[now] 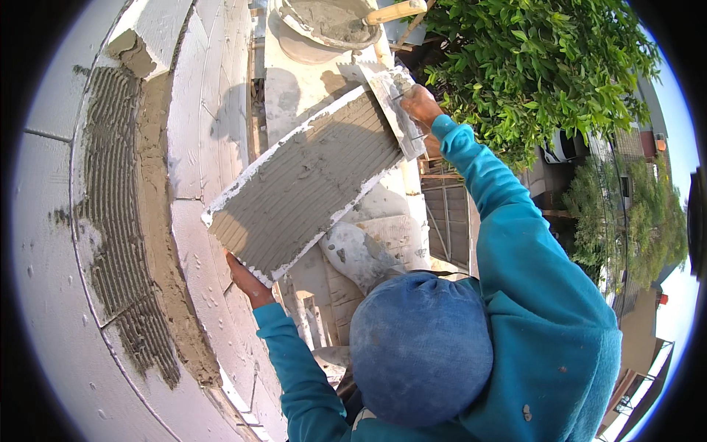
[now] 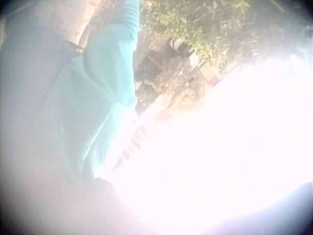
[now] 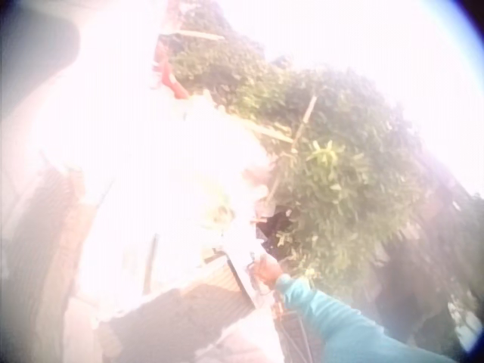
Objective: The person applies mortar to a wall using a notched trowel, then spreads mortar on a white rectangular tile and presses it onto the wall. The person taps the tile with a hammer to secure it.
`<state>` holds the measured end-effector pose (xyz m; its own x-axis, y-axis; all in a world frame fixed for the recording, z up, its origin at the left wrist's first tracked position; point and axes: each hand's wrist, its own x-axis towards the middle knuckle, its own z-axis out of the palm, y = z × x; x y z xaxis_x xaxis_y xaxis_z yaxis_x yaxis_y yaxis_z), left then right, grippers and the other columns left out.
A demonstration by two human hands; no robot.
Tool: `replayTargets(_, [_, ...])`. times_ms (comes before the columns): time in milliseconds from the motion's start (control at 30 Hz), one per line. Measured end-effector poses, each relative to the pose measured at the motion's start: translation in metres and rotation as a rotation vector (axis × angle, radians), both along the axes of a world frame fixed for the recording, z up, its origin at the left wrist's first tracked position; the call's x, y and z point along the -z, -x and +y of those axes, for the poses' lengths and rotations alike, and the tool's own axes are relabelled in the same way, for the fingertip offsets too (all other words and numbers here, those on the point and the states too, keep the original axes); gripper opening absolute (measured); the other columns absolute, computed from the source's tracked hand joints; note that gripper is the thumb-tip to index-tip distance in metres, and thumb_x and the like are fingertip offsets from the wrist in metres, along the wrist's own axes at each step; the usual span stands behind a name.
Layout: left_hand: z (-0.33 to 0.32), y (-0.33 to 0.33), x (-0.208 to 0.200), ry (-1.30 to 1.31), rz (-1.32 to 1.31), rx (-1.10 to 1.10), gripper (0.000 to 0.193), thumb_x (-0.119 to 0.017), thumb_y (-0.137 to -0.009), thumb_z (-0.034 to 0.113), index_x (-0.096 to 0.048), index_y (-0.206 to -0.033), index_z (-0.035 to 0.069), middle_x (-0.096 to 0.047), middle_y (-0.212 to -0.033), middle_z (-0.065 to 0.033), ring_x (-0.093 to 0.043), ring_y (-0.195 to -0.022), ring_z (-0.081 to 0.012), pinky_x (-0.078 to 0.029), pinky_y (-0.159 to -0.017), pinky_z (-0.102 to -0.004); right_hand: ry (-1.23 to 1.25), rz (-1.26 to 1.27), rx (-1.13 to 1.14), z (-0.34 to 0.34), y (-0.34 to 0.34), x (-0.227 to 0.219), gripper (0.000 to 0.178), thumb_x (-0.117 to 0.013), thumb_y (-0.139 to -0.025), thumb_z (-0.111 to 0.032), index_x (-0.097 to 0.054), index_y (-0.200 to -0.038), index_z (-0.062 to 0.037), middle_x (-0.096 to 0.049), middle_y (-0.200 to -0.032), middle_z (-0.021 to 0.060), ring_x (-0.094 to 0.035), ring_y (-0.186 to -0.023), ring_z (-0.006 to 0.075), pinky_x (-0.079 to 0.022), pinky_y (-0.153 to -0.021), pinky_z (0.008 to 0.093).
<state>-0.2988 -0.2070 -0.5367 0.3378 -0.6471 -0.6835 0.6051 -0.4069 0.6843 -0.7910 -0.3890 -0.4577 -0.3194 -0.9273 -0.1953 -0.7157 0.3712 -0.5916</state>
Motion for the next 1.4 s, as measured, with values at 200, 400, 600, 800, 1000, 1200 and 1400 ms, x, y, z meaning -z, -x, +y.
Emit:
replayTargets(200, [-0.002, -0.006, 0.007, 0.042, 0.079, 0.026, 0.065, -0.044, -0.099, 0.051, -0.048, -0.139, 0.0, -0.055, -0.134, -0.0129, -0.056, -0.117, -0.0269, -0.046, -0.097, -0.0373, -0.083, 0.088, -0.242, 0.054, -0.084, -0.029, 0.049, -0.06, -0.077, -0.019, -0.05, -0.119, 0.0048, -0.062, -0.101, 0.0322, -0.061, -0.102, 0.0442, -0.047, -0.091, 0.0472])
replayTargets(400, [-0.003, -0.002, -0.002, 0.036, 0.03, 0.014, 0.065, -0.044, -0.099, 0.05, -0.048, -0.138, -0.001, -0.055, -0.134, -0.014, -0.058, -0.114, -0.0284, -0.047, -0.096, -0.0389, 0.115, -0.004, 0.052, 0.012, 0.021, -0.028, 0.037, -0.064, -0.075, -0.024, -0.058, -0.094, 0.0069, -0.065, -0.082, 0.0258, -0.066, -0.079, 0.0378, -0.05, -0.07, 0.0445])
replayTargets(600, [-0.002, 0.003, -0.01, 0.028, 0.108, -0.037, 0.061, -0.043, -0.099, 0.048, -0.048, -0.138, 0.001, -0.055, -0.133, -0.0151, -0.058, -0.113, -0.0287, -0.046, -0.096, -0.0393, -0.045, -0.331, -0.025, 0.035, -0.013, 0.004, 0.024, -0.062, -0.077, -0.015, -0.057, -0.09, 0.0048, -0.06, -0.069, 0.0094, -0.058, -0.053, 0.0173, -0.045, -0.046, 0.0339])
replayTargets(800, [-0.001, 0.003, -0.003, 0.102, 0.101, -0.031, 0.06, -0.042, -0.1, 0.047, -0.048, -0.137, 0.0, -0.054, -0.133, -0.0148, -0.057, -0.114, -0.0285, -0.046, -0.097, -0.0397, -0.277, -0.51, -0.132, 0.087, -0.187, -0.034, 0.034, -0.058, -0.082, -0.013, -0.046, -0.109, 0.0037, -0.057, -0.073, 0.0125, -0.058, -0.056, 0.0205, -0.048, -0.049, 0.0354])
replayTargets(1000, [-0.002, 0.0, 0.005, 0.155, 0.187, -0.065, 0.051, -0.04, -0.101, 0.041, -0.052, -0.13, 0.0, -0.059, -0.125, -0.0148, -0.059, -0.11, -0.0281, -0.047, -0.096, -0.0406, -0.153, -0.443, -0.462, 0.121, -0.306, -0.047, 0.049, -0.059, -0.084, -0.017, -0.039, -0.12, 0.0102, -0.06, -0.099, 0.031, -0.059, -0.097, 0.0475, -0.046, -0.085, 0.0488])
replayTargets(1200, [0.006, 0.001, 0.002, 0.231, 0.034, -0.072, 0.046, -0.042, -0.099, 0.04, -0.056, -0.123, 0.003, -0.063, -0.116, -0.0157, -0.063, -0.103, -0.0274, -0.049, -0.093, -0.0401, -0.056, -0.481, -0.614, 0.148, -0.374, -0.042, 0.046, -0.062, -0.086, -0.017, -0.041, -0.117, 0.008, -0.06, -0.096, 0.0325, -0.061, -0.092, 0.0469, -0.049, -0.08, 0.0481])
replayTargets(1400, [0.013, -0.016, -0.008, 0.006, -0.064, 0.101, 0.055, -0.042, -0.099, 0.045, -0.053, -0.128, -0.001, -0.062, -0.119, -0.0179, -0.061, -0.105, -0.0257, -0.047, -0.096, -0.0394, -0.503, -1.261, -0.472, 0.108, -0.371, -0.066, 0.03, -0.055, -0.093, -0.011, -0.048, -0.118, 0.0032, -0.066, -0.096, 0.0185, -0.068, -0.07, 0.0232, -0.052, -0.05, 0.0338])
